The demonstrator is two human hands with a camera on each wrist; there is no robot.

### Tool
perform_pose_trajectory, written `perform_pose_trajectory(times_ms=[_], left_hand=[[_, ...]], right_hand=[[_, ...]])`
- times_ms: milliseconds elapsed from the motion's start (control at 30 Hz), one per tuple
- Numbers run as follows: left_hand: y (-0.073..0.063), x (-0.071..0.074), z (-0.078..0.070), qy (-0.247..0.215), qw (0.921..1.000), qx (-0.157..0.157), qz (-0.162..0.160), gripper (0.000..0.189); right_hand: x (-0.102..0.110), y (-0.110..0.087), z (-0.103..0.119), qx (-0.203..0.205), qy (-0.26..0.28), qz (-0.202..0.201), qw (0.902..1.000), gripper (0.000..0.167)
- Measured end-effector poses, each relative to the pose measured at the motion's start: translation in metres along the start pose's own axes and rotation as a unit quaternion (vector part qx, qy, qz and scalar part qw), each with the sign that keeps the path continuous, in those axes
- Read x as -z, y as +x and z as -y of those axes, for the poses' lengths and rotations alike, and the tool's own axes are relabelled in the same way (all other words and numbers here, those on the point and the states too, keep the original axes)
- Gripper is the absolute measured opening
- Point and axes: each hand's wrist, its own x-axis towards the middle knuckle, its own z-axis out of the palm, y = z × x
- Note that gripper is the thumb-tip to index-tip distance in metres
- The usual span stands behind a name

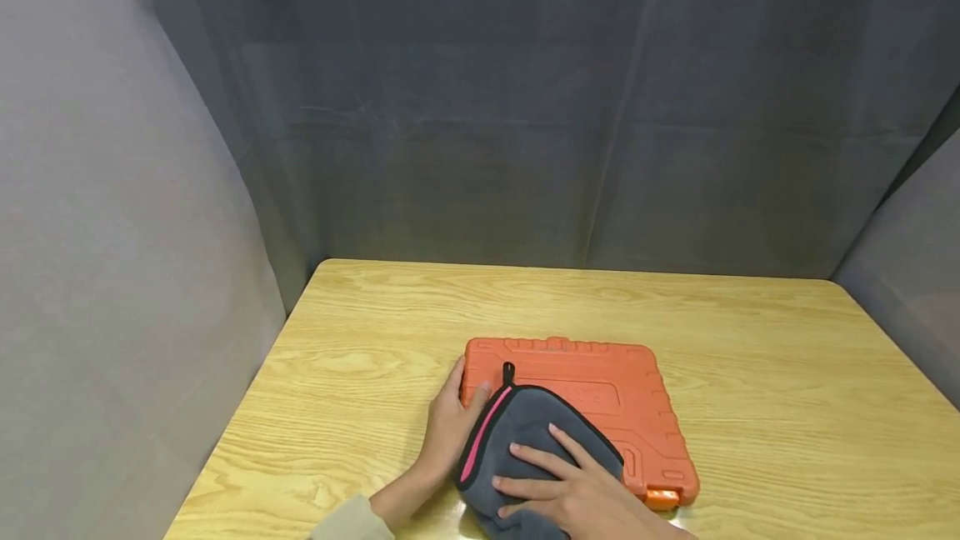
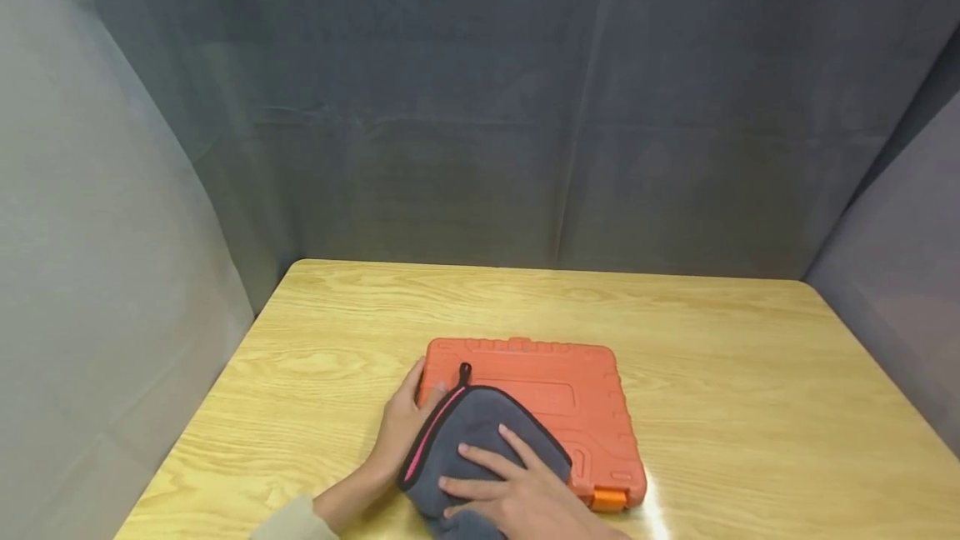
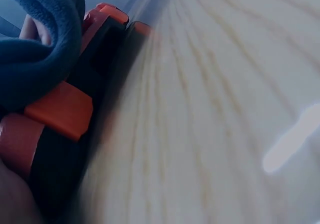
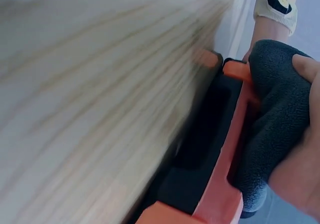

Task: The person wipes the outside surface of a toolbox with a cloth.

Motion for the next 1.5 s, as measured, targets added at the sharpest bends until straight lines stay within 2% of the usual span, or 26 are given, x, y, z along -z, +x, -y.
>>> perform_pose_trajectory(times_ms=[167,400,633,767,1067,1300,1500], left_hand=[[0.001,-0.001,0.001,0.015,0.9998,0.007,-0.011,0.066],[0.001,-0.001,0.0,0.005,0.9997,0.023,0.004,0.066],[0.003,0.002,0.0,0.001,0.9993,0.036,0.006,0.067],[0.003,0.002,0.001,0.0,0.9994,0.033,0.011,0.067],[0.0,0.0,0.0,-0.009,0.9989,0.041,0.02,0.068],[0.0,0.0,0.0,-0.014,0.9989,0.04,0.021,0.068],[-0.001,0.001,0.0,-0.012,0.9989,0.037,0.026,0.068]], right_hand=[[0.006,-0.008,-0.004,0.0,0.0,-0.014,0.9999,0.038],[0.01,-0.025,-0.01,-0.007,0.024,-0.039,0.9989,0.036],[0.013,-0.05,-0.014,-0.018,-0.018,-0.043,0.9987,0.033],[0.016,-0.06,-0.015,-0.031,-0.034,-0.034,0.9983,0.037],[0.02,-0.079,-0.016,-0.076,-0.01,-0.057,0.9954,0.051],[0.023,-0.09,-0.019,-0.083,-0.012,-0.051,0.9951,0.051],[0.025,-0.1,-0.019,-0.094,0.013,-0.069,0.9932,0.049]])
